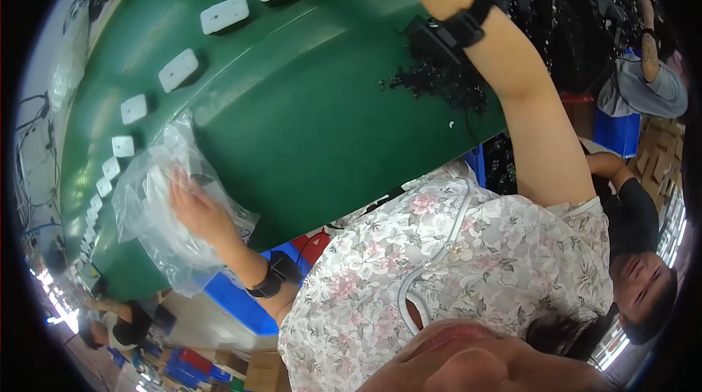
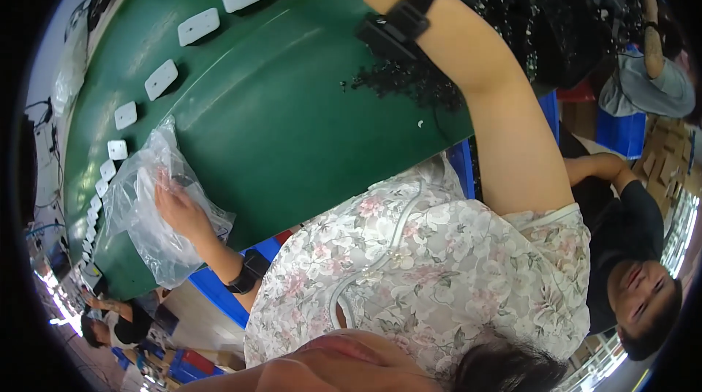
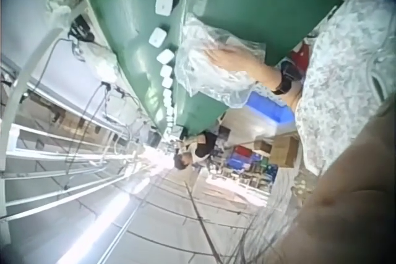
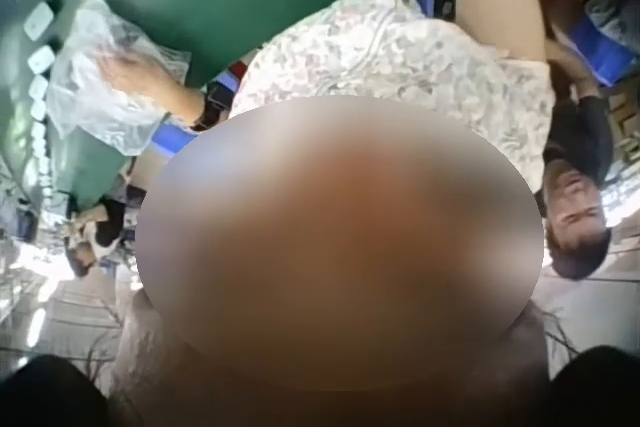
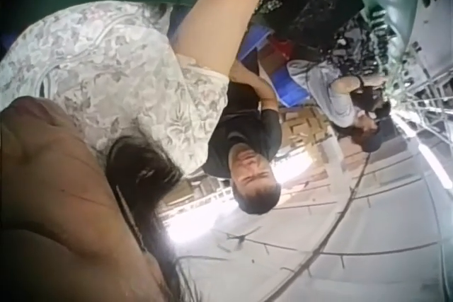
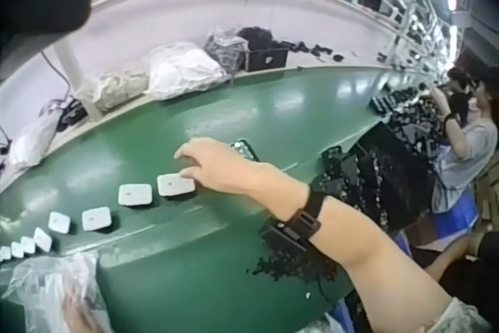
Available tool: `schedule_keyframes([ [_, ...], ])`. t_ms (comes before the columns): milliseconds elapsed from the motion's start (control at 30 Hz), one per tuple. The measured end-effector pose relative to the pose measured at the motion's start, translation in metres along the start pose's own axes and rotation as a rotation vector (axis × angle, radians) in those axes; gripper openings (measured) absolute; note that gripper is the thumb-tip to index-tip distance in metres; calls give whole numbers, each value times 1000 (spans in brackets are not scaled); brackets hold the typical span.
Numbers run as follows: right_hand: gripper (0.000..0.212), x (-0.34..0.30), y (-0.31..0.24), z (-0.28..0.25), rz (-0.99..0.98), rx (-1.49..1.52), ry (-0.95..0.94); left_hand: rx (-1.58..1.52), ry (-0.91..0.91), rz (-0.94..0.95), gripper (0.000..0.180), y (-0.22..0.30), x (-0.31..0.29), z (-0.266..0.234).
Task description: The person picks up a black housing and a white plate, fits them together, and places the assembly on the table. They then pick up a white plate, insert a small black component into it, and fit the plate onto a black housing containing a circuit board.
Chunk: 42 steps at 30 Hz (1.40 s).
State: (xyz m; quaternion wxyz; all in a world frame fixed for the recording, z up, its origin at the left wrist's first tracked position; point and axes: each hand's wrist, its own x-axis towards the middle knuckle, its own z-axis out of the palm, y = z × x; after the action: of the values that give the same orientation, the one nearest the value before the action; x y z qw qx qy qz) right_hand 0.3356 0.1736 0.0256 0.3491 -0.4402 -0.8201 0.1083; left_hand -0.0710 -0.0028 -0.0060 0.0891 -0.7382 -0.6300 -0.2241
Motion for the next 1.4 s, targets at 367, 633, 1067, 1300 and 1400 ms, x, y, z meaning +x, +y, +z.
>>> schedule_keyframes([
  [367,13,-139,-66,-49,278,-128,-176,-600,173,-497,25,66,3,-28],
  [633,18,-159,-94,12,162,-127,-83,-1130,-253,-472,20,126,12,13],
  [1067,13,-155,-93,45,100,-390,-119,-1281,-442,-459,20,154,16,30],
  [1300,12,-149,-91,39,113,-359,-98,-1293,-488,-396,21,160,22,37],
  [1400,12,-143,-90,34,200,-79,49,-1265,-519,-394,22,164,23,41],
])
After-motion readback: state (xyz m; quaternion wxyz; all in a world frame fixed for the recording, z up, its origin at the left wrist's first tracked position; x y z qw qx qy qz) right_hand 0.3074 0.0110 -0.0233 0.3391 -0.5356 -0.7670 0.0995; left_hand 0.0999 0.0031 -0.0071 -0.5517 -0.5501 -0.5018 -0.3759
